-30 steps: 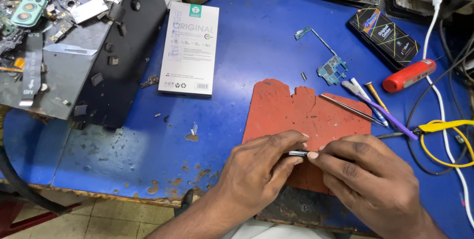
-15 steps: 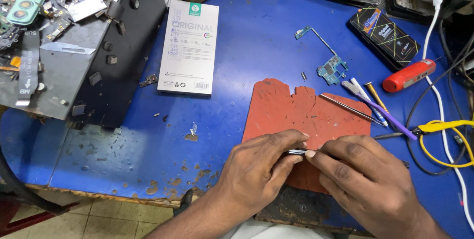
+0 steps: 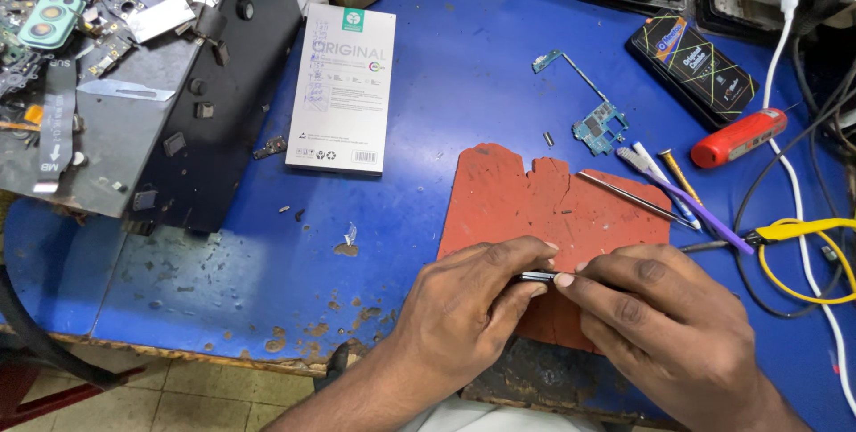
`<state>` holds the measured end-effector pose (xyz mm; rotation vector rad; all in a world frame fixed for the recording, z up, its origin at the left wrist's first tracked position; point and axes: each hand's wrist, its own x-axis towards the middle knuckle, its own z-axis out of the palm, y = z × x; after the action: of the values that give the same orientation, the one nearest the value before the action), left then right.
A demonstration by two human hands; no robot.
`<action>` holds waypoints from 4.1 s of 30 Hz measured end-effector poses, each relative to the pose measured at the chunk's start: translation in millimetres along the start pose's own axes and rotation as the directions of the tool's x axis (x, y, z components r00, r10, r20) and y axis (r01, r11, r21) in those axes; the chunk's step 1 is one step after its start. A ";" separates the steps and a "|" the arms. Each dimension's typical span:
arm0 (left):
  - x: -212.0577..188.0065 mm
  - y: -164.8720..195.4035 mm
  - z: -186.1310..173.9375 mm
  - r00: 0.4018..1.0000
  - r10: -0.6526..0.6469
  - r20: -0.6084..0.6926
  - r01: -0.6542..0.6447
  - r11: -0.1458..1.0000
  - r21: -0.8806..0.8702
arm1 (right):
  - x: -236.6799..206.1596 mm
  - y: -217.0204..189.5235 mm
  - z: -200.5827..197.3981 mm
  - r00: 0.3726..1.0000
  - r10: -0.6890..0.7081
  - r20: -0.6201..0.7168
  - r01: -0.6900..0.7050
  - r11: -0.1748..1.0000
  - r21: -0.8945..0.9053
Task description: The person repairs a tablet at a workbench. They pry open the back cover, work on the internal battery and connectors, brush the inside of the rear housing with a toothbrush, then press the cover back onto the device and press along its edges to reseal it.
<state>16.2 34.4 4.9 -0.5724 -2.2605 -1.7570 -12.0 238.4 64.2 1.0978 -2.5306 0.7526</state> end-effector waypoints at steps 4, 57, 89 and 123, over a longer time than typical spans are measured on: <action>-0.5 -0.4 0.2 1.000 0.006 -0.002 -0.006 1.000 0.005 | -0.9 0.6 0.2 1.000 0.004 -0.005 -0.004 1.000 0.013; 7.9 -9.9 12.4 0.990 0.140 0.003 -0.140 0.990 -0.032 | -75.9 59.4 -56.2 0.819 0.570 0.061 -0.476 0.616 0.628; -3.7 -4.5 12.8 0.999 0.052 0.017 -0.051 0.999 -0.015 | -55.8 30.9 -41.9 0.677 0.736 0.010 -0.599 0.543 0.589; 4.9 -14.7 6.1 0.986 0.169 0.008 -0.169 0.986 -0.007 | -23.0 -0.8 13.7 0.921 0.230 -0.313 -0.248 0.969 -0.018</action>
<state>5.7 38.0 -7.6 -0.7503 -2.1424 -1.6827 3.3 243.9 43.0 0.5997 -2.4191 0.8338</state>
